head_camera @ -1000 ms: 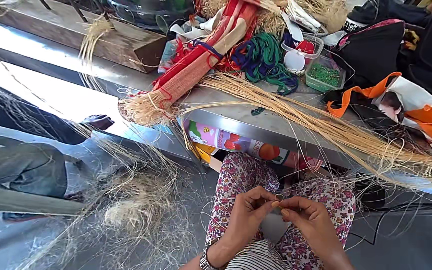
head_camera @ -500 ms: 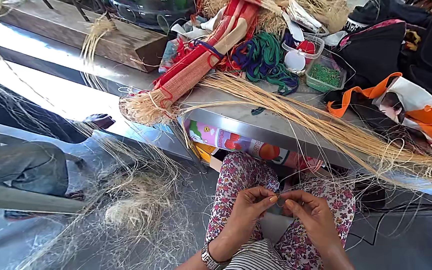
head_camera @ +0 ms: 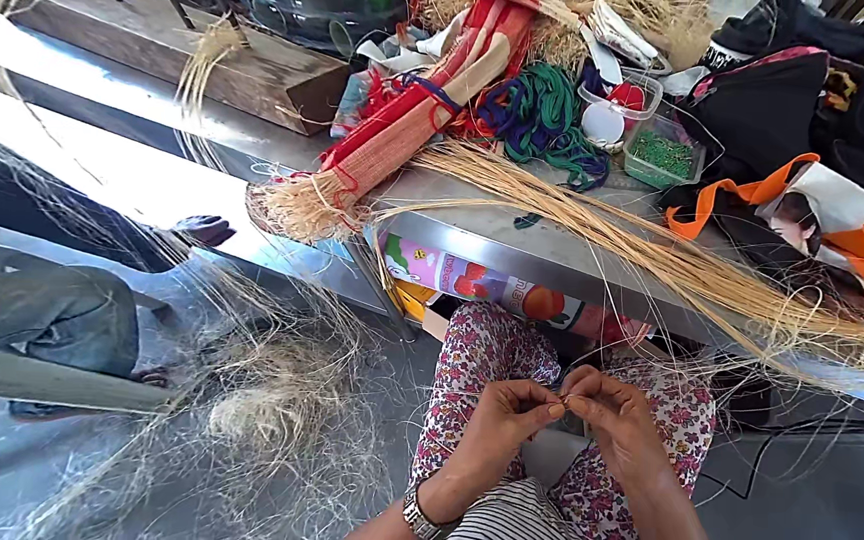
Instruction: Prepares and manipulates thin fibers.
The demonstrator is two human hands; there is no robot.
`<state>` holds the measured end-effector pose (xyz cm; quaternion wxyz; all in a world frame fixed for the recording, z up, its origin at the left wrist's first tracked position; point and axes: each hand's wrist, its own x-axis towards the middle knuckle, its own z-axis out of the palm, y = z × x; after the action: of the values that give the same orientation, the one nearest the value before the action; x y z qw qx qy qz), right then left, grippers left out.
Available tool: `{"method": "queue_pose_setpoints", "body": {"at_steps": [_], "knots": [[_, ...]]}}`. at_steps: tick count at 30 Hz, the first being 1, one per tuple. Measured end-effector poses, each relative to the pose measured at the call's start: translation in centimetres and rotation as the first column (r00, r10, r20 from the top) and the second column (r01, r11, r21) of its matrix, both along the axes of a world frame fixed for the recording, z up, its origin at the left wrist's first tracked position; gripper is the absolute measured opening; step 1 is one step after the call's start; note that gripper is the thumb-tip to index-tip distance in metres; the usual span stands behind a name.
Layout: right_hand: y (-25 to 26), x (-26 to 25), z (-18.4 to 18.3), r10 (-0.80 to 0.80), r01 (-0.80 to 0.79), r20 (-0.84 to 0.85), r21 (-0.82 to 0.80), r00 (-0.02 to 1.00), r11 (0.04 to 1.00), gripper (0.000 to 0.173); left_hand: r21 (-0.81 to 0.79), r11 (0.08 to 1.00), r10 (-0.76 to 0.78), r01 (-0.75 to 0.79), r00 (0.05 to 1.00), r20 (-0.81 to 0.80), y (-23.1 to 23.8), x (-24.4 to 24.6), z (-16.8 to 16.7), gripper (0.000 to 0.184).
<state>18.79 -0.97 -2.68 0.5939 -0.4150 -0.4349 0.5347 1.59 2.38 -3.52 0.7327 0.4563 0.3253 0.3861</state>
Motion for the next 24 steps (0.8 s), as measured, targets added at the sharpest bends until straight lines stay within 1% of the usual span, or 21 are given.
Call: {"method": "queue_pose_setpoints", "body": {"at_steps": [2, 3, 6, 9, 10, 12, 14, 15, 16, 17, 20, 24], "knots": [[0.1, -0.7, -0.1, -0.012, 0.002, -0.141, -0.065, 0.990, 0.998, 0.004, 0.000, 1.000, -0.009, 0.009, 1.000, 0.006, 0.0, 0.0, -0.1, 0.012], [0.1, -1.0, -0.1, -0.029, 0.011, -0.182, -0.096, 0.983, 0.995, 0.004, 0.004, 1.000, -0.005, 0.005, 1.000, 0.007, 0.0, 0.0, -0.2, 0.012], [0.2, -1.4, 0.2, -0.074, 0.036, -0.217, -0.174, 0.973, 0.984, 0.003, -0.003, 1.000, 0.008, -0.007, 1.000, 0.023, 0.2, -0.3, -0.2, 0.012], [0.5, -1.4, 0.4, -0.085, 0.042, -0.214, -0.197, 0.973, 0.980, 0.008, -0.052, 0.999, 0.010, -0.006, 0.997, 0.075, 0.3, -0.5, 0.0, 0.015], [0.5, -1.4, 0.4, -0.098, 0.062, -0.191, -0.189, 0.977, 0.980, 0.011, -0.070, 0.997, 0.018, -0.012, 0.996, 0.087, 0.3, -0.6, 0.0, 0.016], [0.4, -1.3, 0.3, -0.111, 0.099, -0.078, -0.144, 0.991, 0.985, 0.013, -0.104, 0.994, 0.053, -0.043, 0.994, 0.093, 0.3, -0.6, 0.2, 0.018], [0.1, -0.9, 0.2, -0.065, 0.075, 0.112, -0.085, 0.992, 0.994, 0.009, -0.131, 0.989, 0.086, -0.073, 0.992, 0.097, 0.4, -0.6, 0.2, 0.018], [-0.1, -0.8, 0.2, -0.038, 0.053, 0.215, -0.063, 0.976, 0.997, 0.008, -0.139, 0.987, 0.095, -0.080, 0.990, 0.101, 0.5, -0.5, 0.2, 0.018], [-0.3, -0.7, 0.3, -0.025, 0.042, 0.300, -0.048, 0.954, 0.998, 0.009, -0.144, 0.986, 0.098, -0.083, 0.990, 0.103, 0.5, -0.5, 0.1, 0.017], [-0.4, -0.8, 0.4, -0.026, 0.041, 0.348, -0.034, 0.937, 0.999, 0.009, -0.146, 0.986, 0.098, -0.083, 0.990, 0.104, 0.5, -0.5, 0.0, 0.017], [-0.4, -0.9, 0.2, -0.049, 0.050, 0.375, 0.008, 0.926, 0.999, 0.005, -0.146, 0.986, 0.095, -0.077, 0.989, 0.116, 0.5, -0.3, 0.0, 0.016], [-0.3, -0.7, 0.3, -0.052, 0.054, 0.361, 0.005, 0.931, 0.999, 0.006, -0.119, 0.991, 0.071, -0.056, 0.989, 0.131, 0.5, -0.5, -0.2, 0.017]]}}
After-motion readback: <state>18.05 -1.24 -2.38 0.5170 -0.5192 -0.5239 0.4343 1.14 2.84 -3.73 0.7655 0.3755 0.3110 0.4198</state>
